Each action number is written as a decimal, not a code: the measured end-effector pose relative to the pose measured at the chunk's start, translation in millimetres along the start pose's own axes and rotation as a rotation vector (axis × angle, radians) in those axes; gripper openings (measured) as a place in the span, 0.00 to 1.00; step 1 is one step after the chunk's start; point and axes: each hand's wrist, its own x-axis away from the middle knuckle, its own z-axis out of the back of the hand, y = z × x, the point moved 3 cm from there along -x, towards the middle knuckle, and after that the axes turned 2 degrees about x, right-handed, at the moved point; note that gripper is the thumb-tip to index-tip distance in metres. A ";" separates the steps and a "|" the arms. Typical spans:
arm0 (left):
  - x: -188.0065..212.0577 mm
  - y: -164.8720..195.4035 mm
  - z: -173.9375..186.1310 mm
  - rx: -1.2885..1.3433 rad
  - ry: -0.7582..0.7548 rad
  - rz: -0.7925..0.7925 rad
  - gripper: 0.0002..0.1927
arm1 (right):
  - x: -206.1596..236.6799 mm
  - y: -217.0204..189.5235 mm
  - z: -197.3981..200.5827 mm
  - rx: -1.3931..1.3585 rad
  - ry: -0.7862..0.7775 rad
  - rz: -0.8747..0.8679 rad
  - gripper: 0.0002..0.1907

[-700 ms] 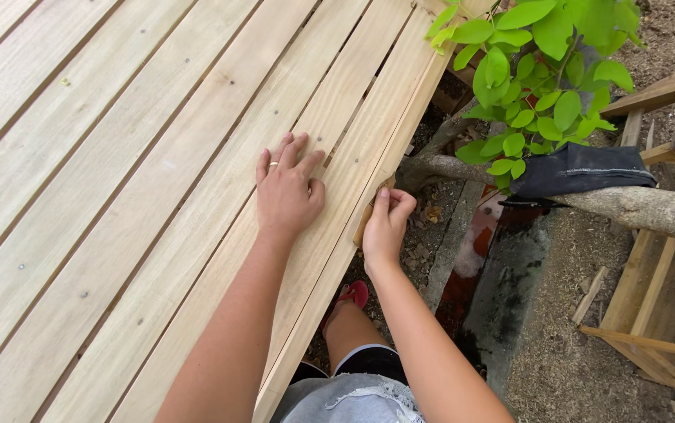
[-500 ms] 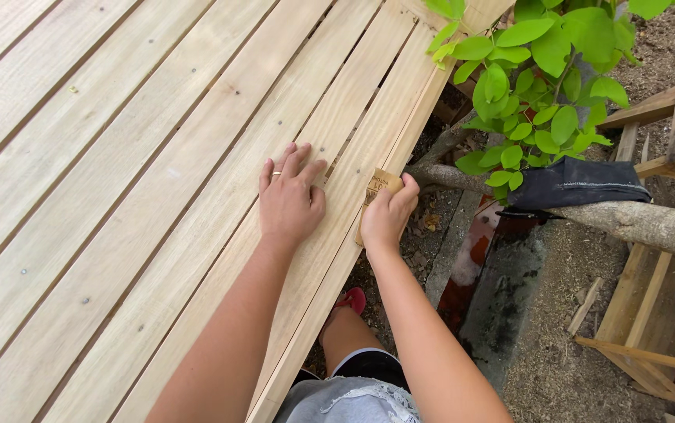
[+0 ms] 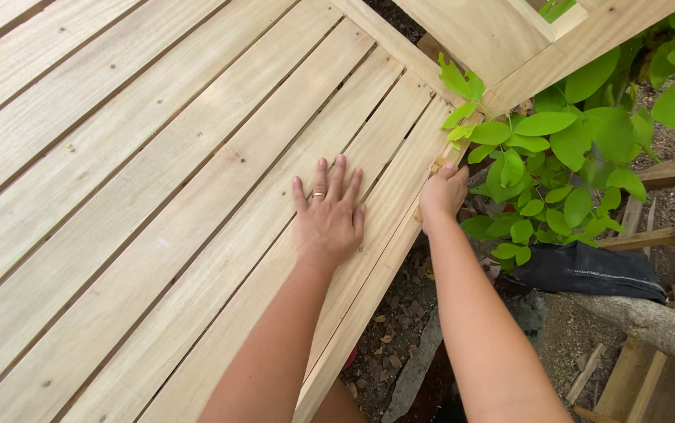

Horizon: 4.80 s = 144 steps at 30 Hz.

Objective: The person sands the surface of a wooden bench using a sanding block. They move the sanding block back and forth across the slats and the backrest, occasionally adjusting their grip and position to reach different areas.

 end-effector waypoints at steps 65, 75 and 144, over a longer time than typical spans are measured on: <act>-99.3 77.2 -6.5 -0.047 -0.076 0.044 0.36 | 3.1 27.8 -1.7 -0.120 -0.050 0.050 0.29; -98.3 79.7 -7.8 -0.051 -0.016 0.011 0.36 | 104.8 65.1 10.3 -0.072 -0.189 0.082 0.34; -101.0 74.7 -16.5 -0.025 -0.031 0.032 0.35 | -14.0 -9.4 8.0 -0.107 0.025 0.237 0.28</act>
